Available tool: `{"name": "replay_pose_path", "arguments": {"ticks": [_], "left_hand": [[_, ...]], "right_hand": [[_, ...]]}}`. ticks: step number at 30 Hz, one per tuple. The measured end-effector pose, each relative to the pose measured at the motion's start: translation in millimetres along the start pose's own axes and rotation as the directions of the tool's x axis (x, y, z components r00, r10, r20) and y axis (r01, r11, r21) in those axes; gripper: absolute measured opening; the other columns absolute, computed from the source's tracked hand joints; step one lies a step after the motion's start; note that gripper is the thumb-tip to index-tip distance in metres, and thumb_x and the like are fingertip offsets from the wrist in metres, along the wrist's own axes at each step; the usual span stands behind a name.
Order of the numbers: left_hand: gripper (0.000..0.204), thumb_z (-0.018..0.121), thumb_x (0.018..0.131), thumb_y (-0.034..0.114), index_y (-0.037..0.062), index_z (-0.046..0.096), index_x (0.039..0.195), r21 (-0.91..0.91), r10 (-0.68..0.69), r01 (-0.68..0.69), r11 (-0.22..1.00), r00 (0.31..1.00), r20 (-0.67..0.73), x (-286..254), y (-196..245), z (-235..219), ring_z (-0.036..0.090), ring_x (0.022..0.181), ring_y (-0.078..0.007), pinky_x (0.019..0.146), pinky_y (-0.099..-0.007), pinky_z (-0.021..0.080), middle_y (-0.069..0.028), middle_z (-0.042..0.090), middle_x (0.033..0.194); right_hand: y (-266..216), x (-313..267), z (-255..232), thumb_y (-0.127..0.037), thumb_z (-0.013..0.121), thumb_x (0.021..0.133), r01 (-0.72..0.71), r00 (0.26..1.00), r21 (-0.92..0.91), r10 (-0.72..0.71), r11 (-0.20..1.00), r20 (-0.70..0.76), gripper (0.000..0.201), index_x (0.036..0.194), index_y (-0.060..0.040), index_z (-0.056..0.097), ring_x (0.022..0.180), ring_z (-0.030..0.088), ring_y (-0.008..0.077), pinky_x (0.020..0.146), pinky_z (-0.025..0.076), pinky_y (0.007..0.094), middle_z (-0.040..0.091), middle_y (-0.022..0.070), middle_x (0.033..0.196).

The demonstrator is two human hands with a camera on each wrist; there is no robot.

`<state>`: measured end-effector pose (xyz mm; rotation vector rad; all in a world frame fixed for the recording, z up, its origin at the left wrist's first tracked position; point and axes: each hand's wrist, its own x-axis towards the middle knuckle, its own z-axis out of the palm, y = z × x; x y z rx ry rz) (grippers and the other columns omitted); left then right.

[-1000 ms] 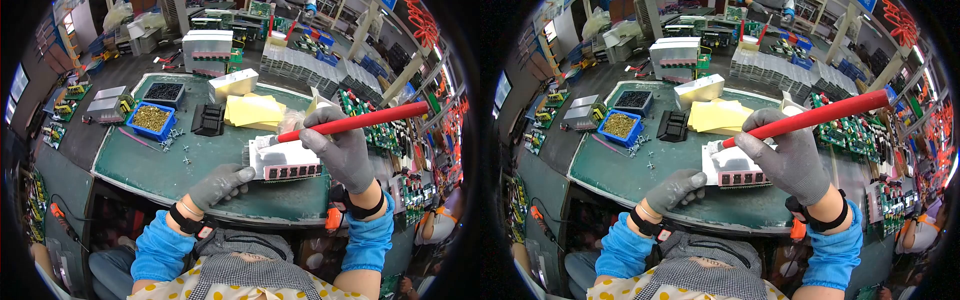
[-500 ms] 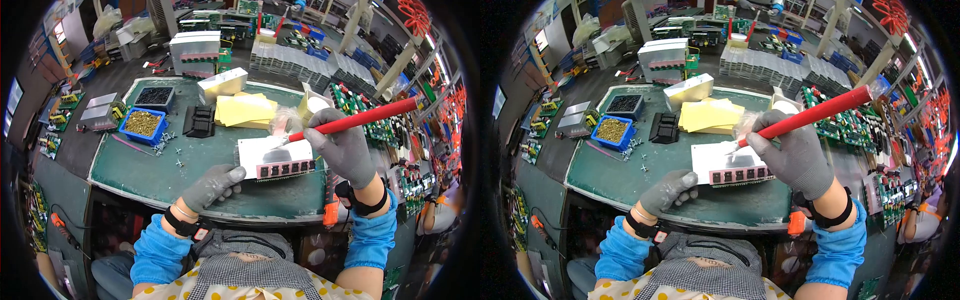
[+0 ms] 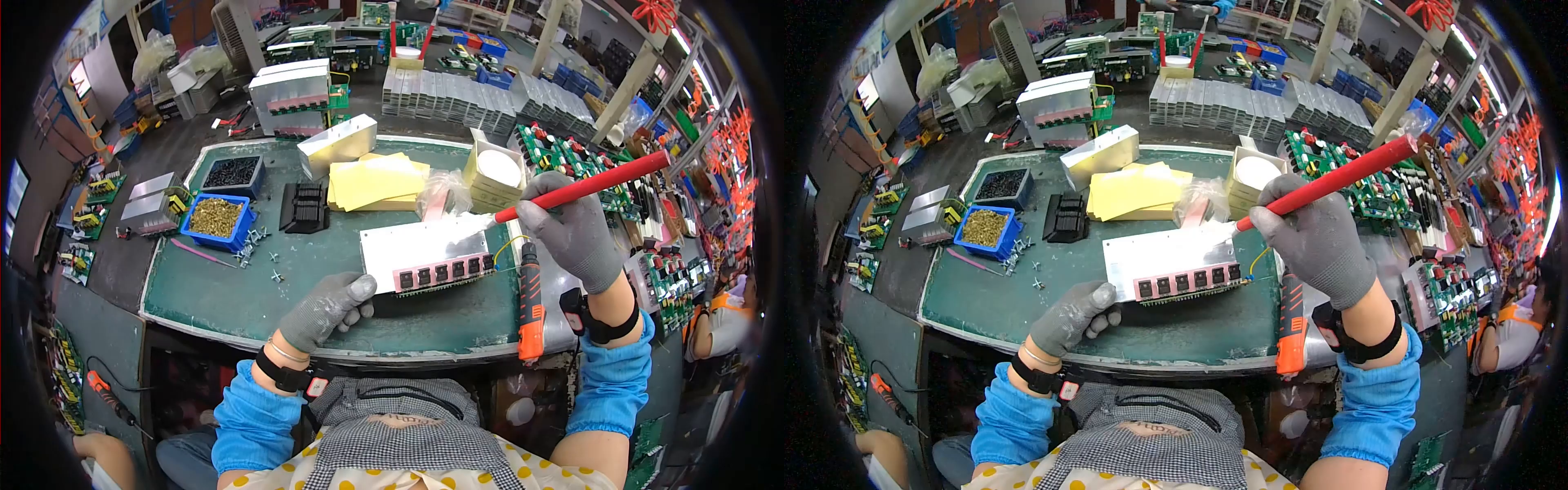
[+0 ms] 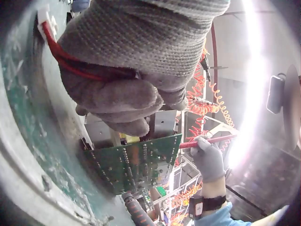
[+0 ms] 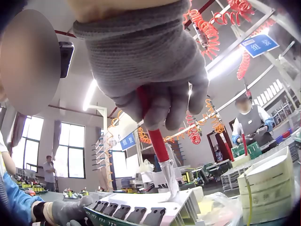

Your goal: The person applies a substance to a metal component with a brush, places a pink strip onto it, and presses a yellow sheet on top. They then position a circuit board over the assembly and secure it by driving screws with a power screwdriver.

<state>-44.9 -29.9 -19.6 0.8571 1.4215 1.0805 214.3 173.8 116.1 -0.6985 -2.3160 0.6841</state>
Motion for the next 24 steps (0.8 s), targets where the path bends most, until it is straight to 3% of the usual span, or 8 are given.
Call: {"name": "replay_pose_path", "arguments": {"ticks": [2,10,13,16,20,21,23,24], "left_hand": [[0.057,0.057,0.095,0.057,0.0018,0.066,0.101,0.002,-0.009,0.009,1.000,1.000,0.006,0,2,-1,0.045,0.060,-0.0051,0.052,-0.0208,0.039,-0.0003,0.061,0.079],[0.055,0.057,0.096,0.056,0.0011,0.066,0.101,0.003,-0.011,0.011,1.000,1.000,0.014,0,0,-2,0.046,0.061,-0.0052,0.052,-0.0209,0.040,-0.0004,0.061,0.079],[0.054,0.057,0.096,0.053,0.0007,0.065,0.102,0.006,-0.005,0.005,1.000,1.000,0.012,0,1,-1,0.045,0.060,-0.0054,0.052,-0.0212,0.040,-0.0003,0.060,0.078],[0.054,0.060,0.094,0.050,-0.0015,0.064,0.108,0.019,-0.030,0.029,0.999,0.999,0.029,-1,3,-1,0.046,0.060,-0.0056,0.052,-0.0213,0.040,-0.0005,0.060,0.078],[0.065,0.071,0.086,0.046,-0.0060,0.060,0.124,0.136,-0.111,0.098,0.986,0.989,0.093,-6,13,-3,0.050,0.062,-0.0059,0.053,-0.0213,0.041,-0.0032,0.063,0.083],[0.082,0.081,0.076,0.041,-0.0072,0.053,0.136,0.095,-0.010,0.002,0.995,0.997,0.081,3,-4,-3,0.060,0.069,-0.0129,0.060,-0.0278,0.049,-0.0063,0.068,0.091],[0.089,0.087,0.068,0.036,-0.0060,0.051,0.138,0.067,0.258,-0.268,0.961,0.958,0.127,12,-26,1,0.067,0.084,-0.0219,0.076,-0.0359,0.054,-0.0110,0.071,0.099],[0.102,0.089,0.062,0.036,-0.0035,0.044,0.144,0.217,0.247,-0.286,0.933,0.950,0.191,7,-10,0,0.068,0.102,-0.0334,0.090,-0.0418,0.051,-0.0215,0.071,0.108]], "right_hand": [[0,0,-1,-0.015,0.067,0.086,0.012,1.000,0.001,-0.012,1.000,0.000,0.015,0.090,-0.0014,0.062,0.073,0.067,0.0201,0.070,0.053,0.0320,0.066,0.0109,0.076],[4,-2,-2,-0.013,0.065,0.086,0.037,0.999,-0.022,-0.037,0.999,-0.010,0.013,0.089,-0.0015,0.062,0.070,0.065,0.0219,0.068,0.051,0.0326,0.065,0.0122,0.074],[3,-3,-5,-0.013,0.066,0.087,0.041,0.999,-0.058,-0.040,0.997,0.012,0.013,0.091,-0.0008,0.062,0.072,0.065,0.0187,0.068,0.051,0.0317,0.065,0.0107,0.075],[-7,-8,-11,-0.013,0.068,0.087,0.011,1.000,0.028,-0.011,1.000,-0.016,0.015,0.096,-0.0012,0.064,0.076,0.064,0.0138,0.069,0.050,0.0292,0.065,0.0068,0.079],[-13,-7,-37,-0.013,0.069,0.088,-0.054,0.963,0.363,0.144,0.930,-0.227,0.015,0.098,-0.0036,0.064,0.079,0.060,0.0096,0.074,0.049,0.0248,0.063,0.0027,0.088],[-3,-1,-43,-0.012,0.068,0.090,0.009,0.962,0.304,0.075,0.953,-0.264,0.014,0.099,-0.0025,0.063,0.082,0.059,0.0100,0.077,0.049,0.0255,0.062,0.0028,0.090],[26,15,-51,-0.012,0.068,0.090,0.006,0.964,0.193,0.046,0.981,-0.263,0.015,0.100,-0.0020,0.063,0.086,0.058,0.0101,0.078,0.048,0.0266,0.062,0.0020,0.092],[44,23,-52,-0.012,0.068,0.090,0.012,0.977,0.152,0.021,0.988,-0.211,0.016,0.101,-0.0020,0.063,0.088,0.057,0.0100,0.079,0.047,0.0267,0.062,0.0017,0.093]]}}
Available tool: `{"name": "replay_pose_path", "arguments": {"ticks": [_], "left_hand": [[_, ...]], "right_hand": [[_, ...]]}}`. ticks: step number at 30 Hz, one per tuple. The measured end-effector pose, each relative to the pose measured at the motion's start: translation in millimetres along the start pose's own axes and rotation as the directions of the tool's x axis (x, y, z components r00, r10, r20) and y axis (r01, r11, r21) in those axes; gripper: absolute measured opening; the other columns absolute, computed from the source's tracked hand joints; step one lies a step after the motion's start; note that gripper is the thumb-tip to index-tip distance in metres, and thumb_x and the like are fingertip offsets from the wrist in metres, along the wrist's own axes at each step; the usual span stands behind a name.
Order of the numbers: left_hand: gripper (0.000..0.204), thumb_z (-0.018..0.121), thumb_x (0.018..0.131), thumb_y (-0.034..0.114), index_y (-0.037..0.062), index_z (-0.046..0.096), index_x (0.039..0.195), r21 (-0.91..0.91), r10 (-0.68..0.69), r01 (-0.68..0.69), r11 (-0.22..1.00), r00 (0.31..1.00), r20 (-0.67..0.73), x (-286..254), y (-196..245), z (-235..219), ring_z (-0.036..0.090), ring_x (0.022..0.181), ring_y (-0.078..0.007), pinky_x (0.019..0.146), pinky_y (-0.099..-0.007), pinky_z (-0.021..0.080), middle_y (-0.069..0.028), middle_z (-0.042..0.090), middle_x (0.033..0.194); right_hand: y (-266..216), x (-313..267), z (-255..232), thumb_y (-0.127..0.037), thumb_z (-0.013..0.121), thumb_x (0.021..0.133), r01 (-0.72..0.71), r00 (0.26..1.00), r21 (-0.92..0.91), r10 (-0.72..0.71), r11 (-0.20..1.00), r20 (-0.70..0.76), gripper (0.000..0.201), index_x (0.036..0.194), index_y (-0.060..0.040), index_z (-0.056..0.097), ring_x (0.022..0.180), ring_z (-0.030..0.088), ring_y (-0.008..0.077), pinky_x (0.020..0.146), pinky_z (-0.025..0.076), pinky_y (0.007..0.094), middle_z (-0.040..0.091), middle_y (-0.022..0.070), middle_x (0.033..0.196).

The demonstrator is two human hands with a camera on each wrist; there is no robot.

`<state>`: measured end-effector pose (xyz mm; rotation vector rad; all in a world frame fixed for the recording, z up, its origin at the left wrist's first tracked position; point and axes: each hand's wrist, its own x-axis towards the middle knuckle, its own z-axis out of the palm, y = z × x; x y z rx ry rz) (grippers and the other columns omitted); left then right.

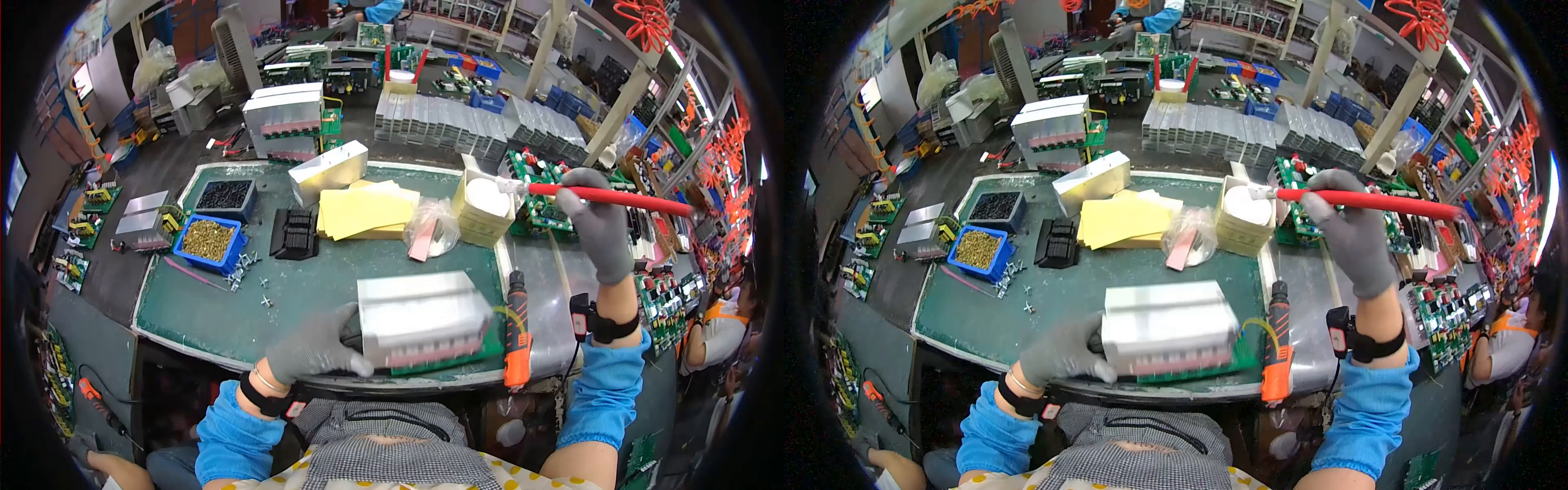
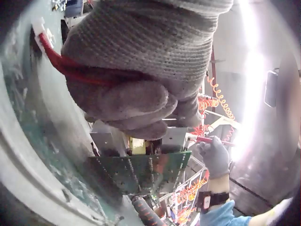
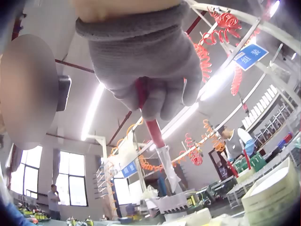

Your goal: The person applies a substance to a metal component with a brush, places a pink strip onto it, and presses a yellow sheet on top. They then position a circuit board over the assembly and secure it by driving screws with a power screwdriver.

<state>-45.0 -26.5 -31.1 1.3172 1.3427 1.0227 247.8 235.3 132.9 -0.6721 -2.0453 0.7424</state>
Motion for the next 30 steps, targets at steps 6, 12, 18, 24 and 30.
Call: {"name": "replay_pose_path", "arguments": {"ticks": [6,12,18,24,30], "left_hand": [[0.116,0.090,0.061,0.037,-0.0008,0.027,0.151,0.542,-0.183,0.139,0.829,0.983,0.028,8,4,4,0.062,0.111,-0.0466,0.092,-0.0459,0.051,-0.0313,0.064,0.115],[0.123,0.090,0.064,0.023,-0.0016,0.011,0.155,0.491,-0.315,0.234,0.839,0.945,0.088,17,27,5,0.063,0.116,-0.0410,0.096,-0.0403,0.050,-0.0272,0.065,0.122],[0.122,0.094,0.065,0.027,-0.0037,0.015,0.153,0.135,-0.120,0.089,0.987,0.964,0.239,18,15,-2,0.049,0.135,-0.0308,0.109,-0.0378,0.040,-0.0240,0.050,0.145],[0.116,0.095,0.063,0.037,-0.0011,0.028,0.148,0.255,0.014,-0.098,0.962,0.950,0.312,39,-34,-1,0.043,0.138,-0.0282,0.114,-0.0419,0.035,-0.0198,0.047,0.148],[0.140,0.096,0.047,0.023,-0.0154,0.008,0.150,0.425,-0.115,0.025,0.905,0.975,0.188,21,-6,0,0.059,0.115,-0.0457,0.096,-0.0404,0.048,-0.0331,0.062,0.115]], "right_hand": [[86,29,16,-0.016,0.070,0.089,0.065,0.980,-0.167,-0.032,0.984,0.195,0.019,0.102,-0.0020,0.066,0.092,0.066,0.0185,0.085,0.051,0.0330,0.069,0.0096,0.094],[122,44,50,-0.025,0.070,0.086,0.145,0.926,-0.545,0.081,0.826,0.368,0.016,0.098,-0.0136,0.069,0.088,0.066,0.0332,0.078,0.051,0.0420,0.069,0.0097,0.089],[116,36,59,-0.022,0.068,0.081,0.503,0.862,-0.633,-0.291,0.589,0.414,0.011,0.090,-0.0179,0.065,0.098,0.063,0.0282,0.094,0.043,0.0426,0.067,0.0066,0.087],[113,19,43,-0.017,0.067,0.079,0.550,0.830,-0.597,-0.302,0.584,0.469,0.020,0.098,-0.0111,0.066,0.106,0.062,0.0351,0.097,0.043,0.0472,0.066,0.0125,0.093],[199,26,42,-0.032,0.050,0.091,0.590,0.807,-0.596,-0.380,0.545,0.452,0.039,0.108,0.0010,0.061,0.095,0.055,0.0416,0.107,0.035,0.0531,0.059,0.0216,0.096]]}}
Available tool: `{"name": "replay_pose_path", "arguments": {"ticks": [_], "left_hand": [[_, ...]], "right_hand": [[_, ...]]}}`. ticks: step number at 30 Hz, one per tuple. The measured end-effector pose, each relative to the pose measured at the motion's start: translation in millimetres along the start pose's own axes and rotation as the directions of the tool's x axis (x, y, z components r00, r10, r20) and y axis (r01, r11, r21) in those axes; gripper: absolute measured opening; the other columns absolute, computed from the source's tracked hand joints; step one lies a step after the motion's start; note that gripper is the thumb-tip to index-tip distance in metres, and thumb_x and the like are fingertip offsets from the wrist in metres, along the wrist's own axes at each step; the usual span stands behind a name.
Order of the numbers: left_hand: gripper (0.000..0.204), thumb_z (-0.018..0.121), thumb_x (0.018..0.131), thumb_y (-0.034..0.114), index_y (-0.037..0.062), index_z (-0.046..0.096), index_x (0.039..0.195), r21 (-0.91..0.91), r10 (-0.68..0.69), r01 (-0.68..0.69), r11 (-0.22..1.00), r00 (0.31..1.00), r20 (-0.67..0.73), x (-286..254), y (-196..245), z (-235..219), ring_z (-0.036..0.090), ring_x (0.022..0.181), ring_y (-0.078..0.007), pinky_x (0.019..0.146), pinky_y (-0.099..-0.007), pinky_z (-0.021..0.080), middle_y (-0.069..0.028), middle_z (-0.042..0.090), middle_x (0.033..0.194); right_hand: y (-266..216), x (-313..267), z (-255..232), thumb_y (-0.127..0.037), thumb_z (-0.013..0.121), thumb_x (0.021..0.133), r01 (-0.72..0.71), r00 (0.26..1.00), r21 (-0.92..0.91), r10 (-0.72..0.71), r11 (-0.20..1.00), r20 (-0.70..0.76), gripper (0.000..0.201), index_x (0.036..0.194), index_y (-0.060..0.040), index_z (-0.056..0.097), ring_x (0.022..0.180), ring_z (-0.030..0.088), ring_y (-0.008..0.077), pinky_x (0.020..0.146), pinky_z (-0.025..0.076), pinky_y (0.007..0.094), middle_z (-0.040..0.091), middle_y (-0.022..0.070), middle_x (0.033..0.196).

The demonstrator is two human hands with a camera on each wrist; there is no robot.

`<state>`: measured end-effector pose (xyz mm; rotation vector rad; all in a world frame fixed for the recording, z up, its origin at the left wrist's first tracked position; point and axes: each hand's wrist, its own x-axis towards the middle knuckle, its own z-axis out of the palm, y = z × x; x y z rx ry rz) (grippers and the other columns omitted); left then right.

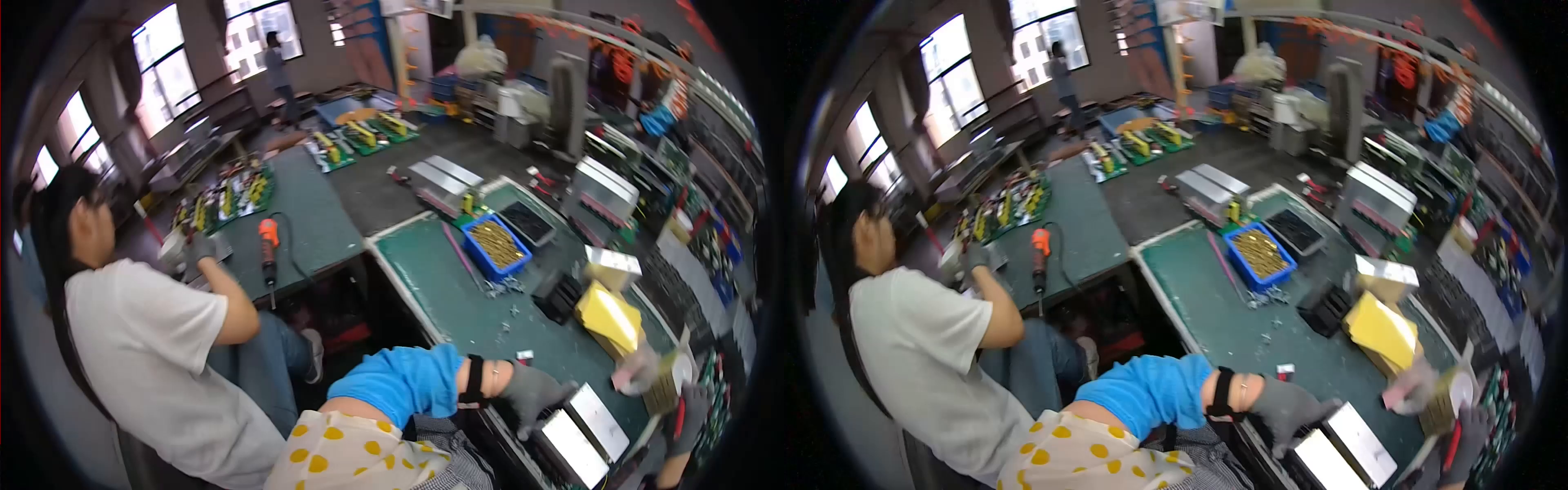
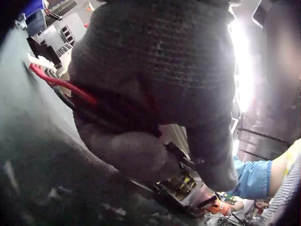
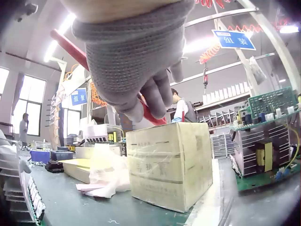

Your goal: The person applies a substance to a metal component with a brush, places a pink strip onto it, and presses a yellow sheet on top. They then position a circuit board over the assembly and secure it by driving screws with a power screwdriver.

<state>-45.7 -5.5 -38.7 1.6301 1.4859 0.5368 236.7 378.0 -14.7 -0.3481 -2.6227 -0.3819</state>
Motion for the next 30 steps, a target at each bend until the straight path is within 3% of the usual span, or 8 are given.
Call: {"name": "replay_pose_path", "arguments": {"ticks": [5,8,14,16,18,20,23,30], "left_hand": [[0.142,0.097,0.045,0.025,-0.0160,0.009,0.149,0.099,0.051,-0.049,0.994,0.999,-0.012,2,2,-1,0.062,0.109,-0.0439,0.090,-0.0404,0.050,-0.0307,0.063,0.106],[0.114,0.098,0.040,0.024,-0.0070,0.036,0.131,0.081,0.052,-0.048,0.996,0.997,-0.056,-5,14,-6,0.063,0.107,-0.0427,0.090,-0.0420,0.050,-0.0264,0.065,0.106],[0.114,0.083,0.069,0.026,-0.0147,0.013,0.149,0.441,0.290,-0.193,0.876,0.943,-0.162,-10,4,4,0.066,0.084,-0.0479,0.074,-0.0487,0.053,-0.0291,0.066,0.090],[0.085,0.066,0.084,0.021,-0.0078,0.020,0.150,0.439,0.061,0.023,0.898,0.983,-0.175,-31,29,-4,0.068,0.080,-0.0463,0.067,-0.0519,0.053,-0.0284,0.067,0.087],[0.070,0.066,0.084,0.019,-0.0036,0.034,0.142,0.494,0.085,0.066,0.867,0.957,-0.277,-37,27,6,0.069,0.075,-0.0426,0.064,-0.0511,0.054,-0.0250,0.068,0.085],[0.081,0.065,0.086,0.017,-0.0031,0.023,0.152,0.456,0.039,0.091,0.886,0.963,-0.267,-52,31,10,0.067,0.064,-0.0415,0.058,-0.0500,0.052,-0.0212,0.067,0.074],[0.074,0.058,0.088,0.010,-0.0017,0.025,0.154,0.532,0.189,0.016,0.847,0.925,-0.329,-59,25,22,0.064,0.058,-0.0377,0.051,-0.0482,0.048,-0.0174,0.064,0.069],[0.068,0.053,0.095,0.014,-0.0017,0.021,0.153,0.579,0.076,0.096,0.810,0.961,-0.267,-60,24,24,0.068,0.065,-0.0370,0.052,-0.0476,0.051,-0.0175,0.068,0.081]], "right_hand": [[-40,7,-58,-0.014,0.054,0.094,0.021,0.997,-0.068,-0.026,0.997,-0.075,0.024,0.112,0.0008,0.062,0.103,0.060,0.0306,0.107,0.038,0.0472,0.063,0.0151,0.104],[-53,0,-79,-0.012,0.055,0.096,-0.156,0.971,0.198,0.187,0.968,-0.148,0.023,0.113,0.0009,0.062,0.105,0.060,0.0265,0.105,0.041,0.0440,0.063,0.0131,0.107],[-95,-5,-154,-0.009,0.058,0.098,-0.350,0.756,0.836,0.654,0.422,-0.013,0.023,0.118,0.0014,0.062,0.106,0.060,0.0174,0.098,0.046,0.0350,0.064,0.0082,0.114],[-133,8,-195,-0.009,0.059,0.099,-0.433,0.683,0.863,0.719,0.261,0.126,0.025,0.122,0.0021,0.061,0.101,0.061,0.0130,0.090,0.049,0.0277,0.065,0.0053,0.114],[-162,21,-196,-0.015,0.059,0.098,-0.328,0.688,0.935,0.712,0.132,0.141,0.027,0.121,-0.0005,0.057,0.094,0.064,0.0148,0.084,0.051,0.0279,0.066,0.0088,0.107],[-191,39,-200,-0.020,0.059,0.097,-0.262,0.720,0.965,0.663,-0.015,0.206,0.028,0.116,-0.0007,0.055,0.085,0.065,0.0146,0.077,0.051,0.0269,0.068,0.0112,0.097],[-216,56,-198,-0.020,0.060,0.095,-0.396,0.734,0.917,0.582,-0.052,0.351,0.024,0.107,0.0002,0.060,0.075,0.063,0.0152,0.072,0.051,0.0280,0.068,0.0104,0.087],[-236,70,-194,-0.022,0.066,0.092,-0.540,0.781,0.840,0.344,-0.046,0.521,0.025,0.099,0.0015,0.063,0.073,0.065,0.0146,0.069,0.052,0.0275,0.065,0.0083,0.083]]}}
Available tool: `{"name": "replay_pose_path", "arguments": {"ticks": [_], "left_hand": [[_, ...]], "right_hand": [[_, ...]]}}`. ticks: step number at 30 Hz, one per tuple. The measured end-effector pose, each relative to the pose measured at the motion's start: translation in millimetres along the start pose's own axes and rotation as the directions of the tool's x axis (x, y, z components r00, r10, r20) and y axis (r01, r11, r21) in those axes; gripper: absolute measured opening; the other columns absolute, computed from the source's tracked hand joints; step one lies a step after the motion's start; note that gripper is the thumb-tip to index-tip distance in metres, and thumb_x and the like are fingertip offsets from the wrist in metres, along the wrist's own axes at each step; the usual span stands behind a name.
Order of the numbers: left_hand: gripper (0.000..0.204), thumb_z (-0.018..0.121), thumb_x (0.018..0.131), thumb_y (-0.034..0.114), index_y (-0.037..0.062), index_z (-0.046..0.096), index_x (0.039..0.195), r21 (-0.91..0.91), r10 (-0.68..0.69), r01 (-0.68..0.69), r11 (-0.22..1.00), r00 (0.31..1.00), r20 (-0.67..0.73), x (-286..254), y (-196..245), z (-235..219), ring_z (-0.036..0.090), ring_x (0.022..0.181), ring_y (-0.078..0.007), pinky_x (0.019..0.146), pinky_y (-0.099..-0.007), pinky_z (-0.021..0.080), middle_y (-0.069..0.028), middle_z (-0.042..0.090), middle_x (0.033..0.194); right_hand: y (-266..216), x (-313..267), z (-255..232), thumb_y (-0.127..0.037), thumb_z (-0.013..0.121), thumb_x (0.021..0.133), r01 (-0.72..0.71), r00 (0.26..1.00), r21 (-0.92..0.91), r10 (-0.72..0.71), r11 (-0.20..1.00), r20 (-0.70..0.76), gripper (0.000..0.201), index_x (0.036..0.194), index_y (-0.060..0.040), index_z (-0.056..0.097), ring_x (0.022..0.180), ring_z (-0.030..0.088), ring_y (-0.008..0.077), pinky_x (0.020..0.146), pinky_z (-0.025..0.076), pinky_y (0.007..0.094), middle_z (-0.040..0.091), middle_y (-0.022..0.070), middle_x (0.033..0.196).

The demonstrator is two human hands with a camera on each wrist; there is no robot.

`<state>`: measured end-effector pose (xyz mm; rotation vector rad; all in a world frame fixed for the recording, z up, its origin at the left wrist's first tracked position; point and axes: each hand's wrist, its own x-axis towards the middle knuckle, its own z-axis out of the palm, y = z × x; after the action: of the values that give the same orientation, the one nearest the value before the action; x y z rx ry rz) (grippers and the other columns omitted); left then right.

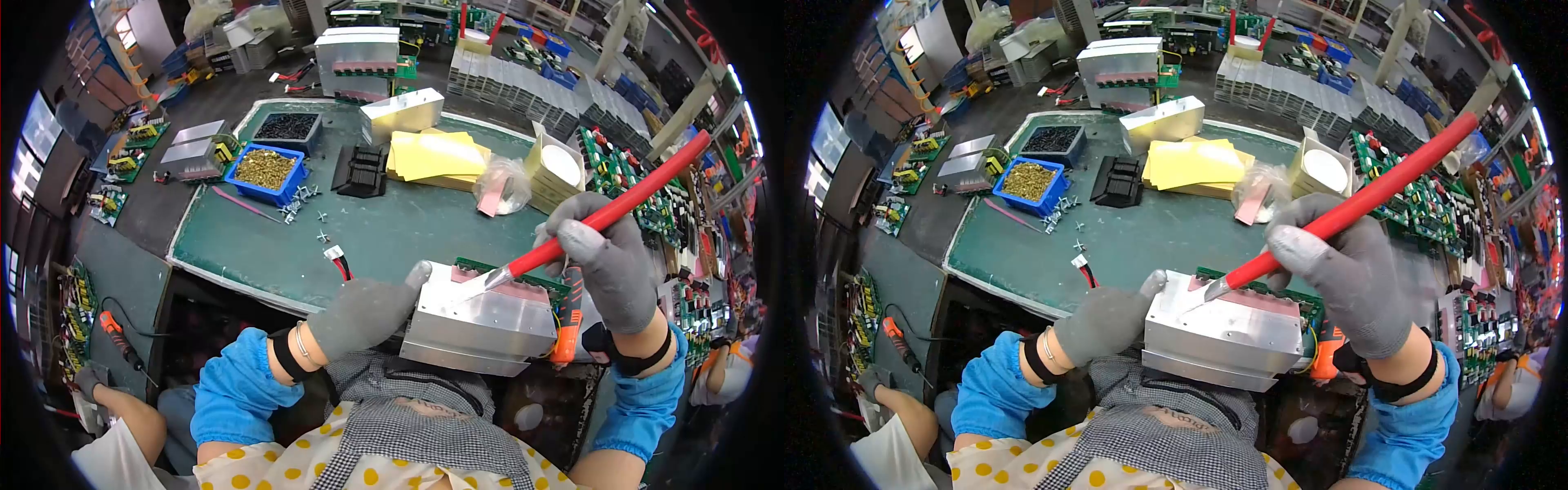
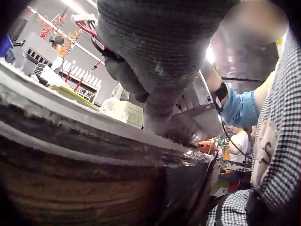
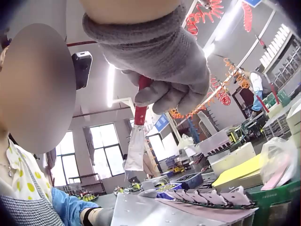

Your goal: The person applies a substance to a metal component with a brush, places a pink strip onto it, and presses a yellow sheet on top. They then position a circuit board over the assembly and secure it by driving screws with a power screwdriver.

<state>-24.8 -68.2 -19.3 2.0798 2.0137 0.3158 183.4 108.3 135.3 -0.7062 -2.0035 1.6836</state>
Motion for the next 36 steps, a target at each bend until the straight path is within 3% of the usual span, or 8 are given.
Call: {"name": "replay_pose_path", "arguments": {"ticks": [5,14,17,23,26,32,35,36], "left_hand": [[0.074,0.056,0.092,0.014,-0.0025,0.019,0.154,0.010,0.126,-0.126,0.992,0.973,-0.196,-5,-10,16,0.066,0.059,-0.0349,0.048,-0.0464,0.049,-0.0154,0.067,0.075],[0.073,0.057,0.091,0.014,-0.0030,0.022,0.153,0.028,0.114,-0.111,0.993,0.980,-0.162,-4,-8,12,0.066,0.058,-0.0339,0.047,-0.0462,0.049,-0.0142,0.066,0.072],[0.078,0.061,0.084,0.010,-0.0070,0.026,0.151,0.003,0.094,-0.094,0.996,0.985,-0.143,-4,-7,11,0.063,0.057,-0.0336,0.049,-0.0456,0.046,-0.0139,0.065,0.075],[0.081,0.062,0.084,0.010,-0.0062,0.022,0.153,0.009,0.076,-0.075,0.997,0.990,-0.120,-5,-6,11,0.063,0.059,-0.0347,0.052,-0.0458,0.047,-0.0144,0.065,0.075],[0.066,0.053,0.093,0.013,-0.0044,0.026,0.151,-0.008,0.066,-0.068,0.998,0.987,-0.144,-5,-4,10,0.066,0.060,-0.0361,0.050,-0.0488,0.049,-0.0156,0.067,0.074],[0.065,0.051,0.094,0.011,-0.0054,0.025,0.152,0.008,0.073,-0.073,0.997,0.989,-0.132,-5,-2,5,0.066,0.062,-0.0362,0.052,-0.0483,0.049,-0.0165,0.066,0.074],[0.086,0.069,0.080,0.012,-0.0074,0.027,0.152,0.011,0.043,-0.043,0.999,0.993,-0.113,-5,-3,7,0.062,0.062,-0.0356,0.055,-0.0473,0.046,-0.0178,0.062,0.070],[0.080,0.064,0.084,0.011,-0.0069,0.026,0.152,0.024,0.057,-0.054,0.998,0.990,-0.126,-5,-3,8,0.063,0.060,-0.0348,0.053,-0.0468,0.047,-0.0166,0.063,0.070]], "right_hand": [[7,7,4,-0.022,0.069,0.090,-0.052,0.997,0.022,0.051,0.998,0.057,0.022,0.096,-0.0005,0.064,0.071,0.064,0.0125,0.068,0.051,0.0256,0.066,0.0067,0.082],[7,20,8,-0.022,0.070,0.091,-0.093,0.983,-0.014,0.094,0.996,0.157,0.023,0.094,-0.0001,0.064,0.072,0.061,0.0107,0.069,0.051,0.0252,0.064,0.0051,0.079],[8,20,11,-0.021,0.069,0.091,-0.090,0.987,0.007,0.088,0.996,0.136,0.022,0.096,-0.0002,0.064,0.074,0.062,0.0108,0.071,0.052,0.0257,0.064,0.0053,0.082],[0,19,4,-0.022,0.069,0.090,-0.163,0.972,-0.049,0.169,0.985,0.166,0.023,0.096,0.0000,0.064,0.074,0.062,0.0111,0.067,0.051,0.0264,0.063,0.0054,0.082],[5,20,-14,-0.024,0.069,0.088,-0.110,0.973,-0.233,0.153,0.966,0.173,0.027,0.094,0.0014,0.063,0.071,0.061,0.0109,0.062,0.049,0.0268,0.062,0.0063,0.079],[-5,5,-29,-0.027,0.067,0.084,-0.176,0.975,-0.221,0.201,0.959,0.097,0.029,0.087,0.0017,0.063,0.060,0.058,0.0111,0.057,0.046,0.0275,0.061,0.0059,0.071],[-6,-2,-41,-0.026,0.067,0.083,-0.220,0.970,-0.280,0.240,0.935,0.039,0.028,0.085,0.0013,0.062,0.057,0.057,0.0109,0.054,0.046,0.0270,0.060,0.0052,0.069],[-4,-5,-46,-0.025,0.067,0.083,-0.233,0.968,-0.264,0.249,0.936,0.029,0.027,0.084,0.0006,0.062,0.056,0.057,0.0103,0.053,0.045,0.0259,0.060,0.0047,0.069]]}}
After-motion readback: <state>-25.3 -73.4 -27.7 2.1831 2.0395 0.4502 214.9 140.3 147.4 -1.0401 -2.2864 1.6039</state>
